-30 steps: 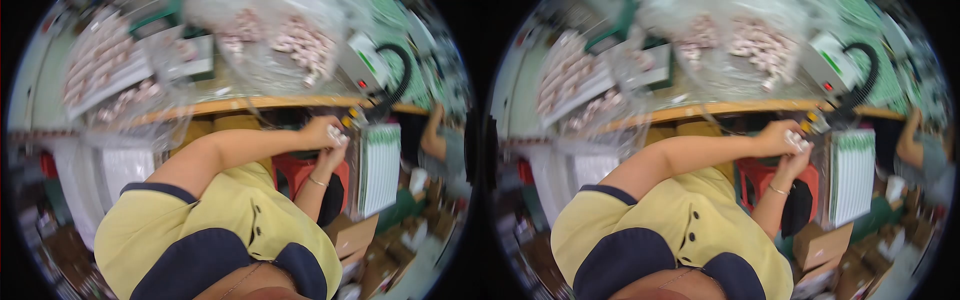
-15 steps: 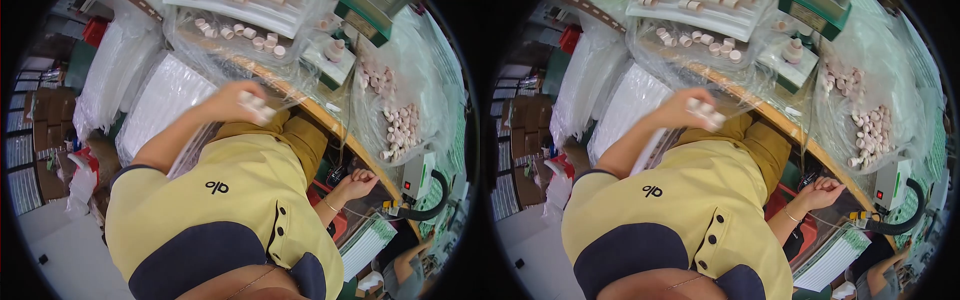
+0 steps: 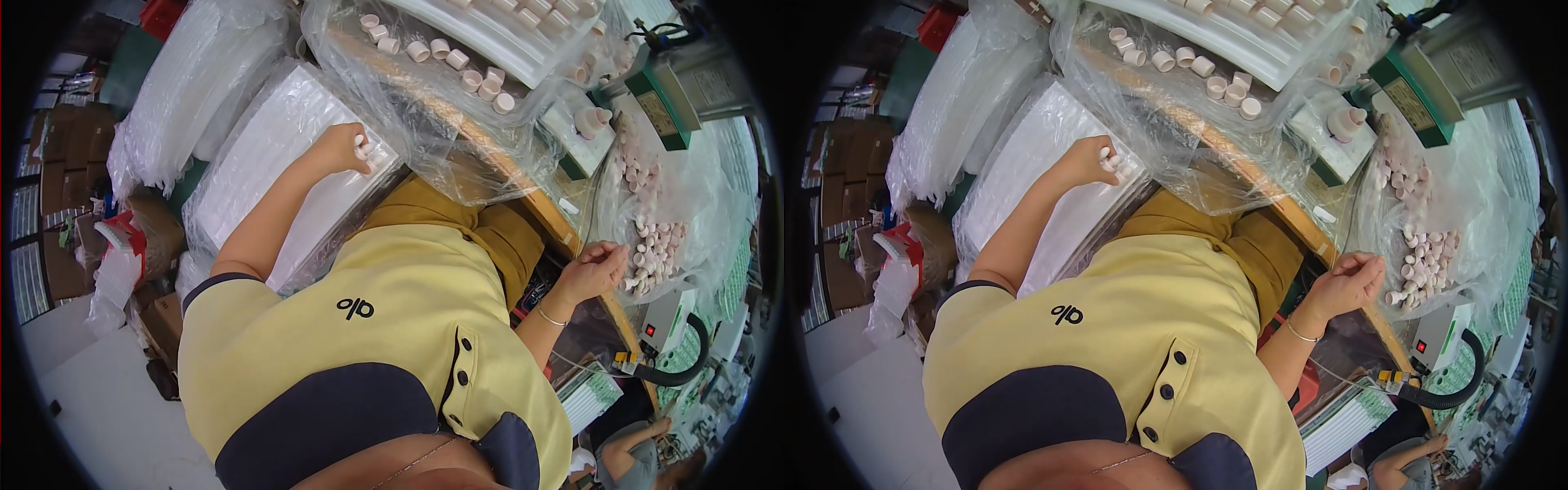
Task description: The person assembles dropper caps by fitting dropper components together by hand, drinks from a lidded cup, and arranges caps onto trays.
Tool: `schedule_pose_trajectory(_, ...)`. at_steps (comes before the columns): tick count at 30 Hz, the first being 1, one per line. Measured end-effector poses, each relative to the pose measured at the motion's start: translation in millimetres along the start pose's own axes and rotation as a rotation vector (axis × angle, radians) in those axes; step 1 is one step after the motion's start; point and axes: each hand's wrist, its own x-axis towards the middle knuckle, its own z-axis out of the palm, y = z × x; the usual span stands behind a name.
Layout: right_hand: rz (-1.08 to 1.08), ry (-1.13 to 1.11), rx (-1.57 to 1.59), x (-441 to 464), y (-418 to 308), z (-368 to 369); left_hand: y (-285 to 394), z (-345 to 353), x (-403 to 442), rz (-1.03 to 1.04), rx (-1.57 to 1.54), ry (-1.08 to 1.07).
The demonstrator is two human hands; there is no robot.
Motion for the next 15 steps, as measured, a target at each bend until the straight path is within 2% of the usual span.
schedule_pose_trajectory(2, -0.028, -0.045, -0.032, -1, 6, 6, -6, 3, 4, 0.009, 0.03, -0.031)
schedule_pose_trajectory(5, -0.019, -0.058, -0.046, -5, 5, 14, -16, 7, 6, 0.06, 0.018, 0.06)
schedule_pose_trajectory(7, -0.017, -0.056, -0.068, -4, 7, 13, -14, 8, 2, 0.053, -0.133, 0.147)
schedule_pose_trajectory(11, -0.038, -0.064, -0.114, 4, 9, 8, -4, 6, -15, 0.086, -0.091, 0.232)
schedule_pose_trajectory(13, -0.048, -0.108, -0.21, 16, 13, -5, -9, 8, -23, 0.099, 0.126, 0.459)
schedule_pose_trajectory(15, -0.058, -0.155, -0.298, 38, 25, -22, -23, 16, -31, 0.107, 0.117, 0.529)
